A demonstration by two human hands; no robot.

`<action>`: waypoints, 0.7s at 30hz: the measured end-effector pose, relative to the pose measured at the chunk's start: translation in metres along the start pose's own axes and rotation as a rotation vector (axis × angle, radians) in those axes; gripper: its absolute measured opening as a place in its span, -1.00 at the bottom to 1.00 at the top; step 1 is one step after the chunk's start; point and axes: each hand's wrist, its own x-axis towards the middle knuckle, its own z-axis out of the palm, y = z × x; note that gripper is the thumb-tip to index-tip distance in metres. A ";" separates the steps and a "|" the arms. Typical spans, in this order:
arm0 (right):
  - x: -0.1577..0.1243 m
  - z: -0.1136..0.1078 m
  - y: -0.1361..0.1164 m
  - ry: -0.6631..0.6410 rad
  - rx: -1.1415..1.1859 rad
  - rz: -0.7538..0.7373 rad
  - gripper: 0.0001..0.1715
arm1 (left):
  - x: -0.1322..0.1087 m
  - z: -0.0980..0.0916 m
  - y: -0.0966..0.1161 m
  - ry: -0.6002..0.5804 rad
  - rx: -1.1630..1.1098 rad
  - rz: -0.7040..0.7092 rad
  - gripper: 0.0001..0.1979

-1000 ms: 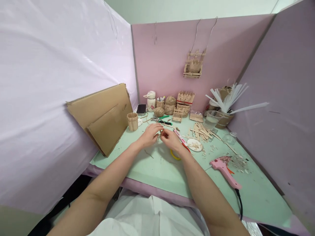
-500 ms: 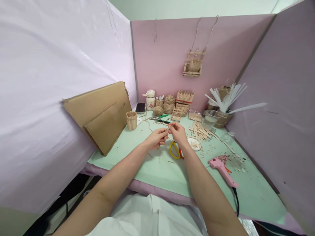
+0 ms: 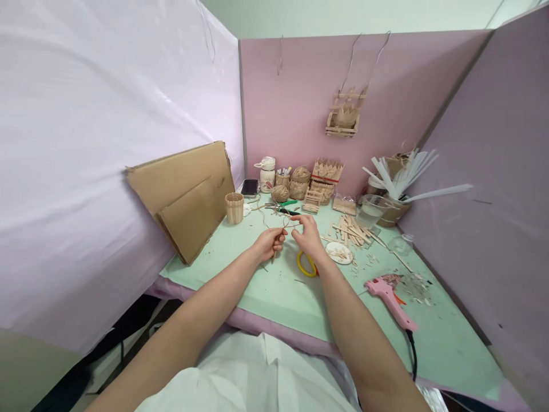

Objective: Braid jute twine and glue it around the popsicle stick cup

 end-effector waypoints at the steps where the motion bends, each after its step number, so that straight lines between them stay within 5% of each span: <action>1: 0.000 0.000 0.000 -0.012 0.021 -0.011 -0.58 | 0.000 0.000 -0.001 0.010 0.005 0.007 -0.83; 8: 0.000 -0.001 -0.004 -0.007 0.164 0.013 -0.78 | -0.001 0.002 -0.008 -0.005 0.113 0.087 -0.78; 21: 0.003 -0.001 -0.001 0.012 0.281 0.147 -0.80 | -0.008 0.009 -0.011 -0.030 0.210 0.162 -0.81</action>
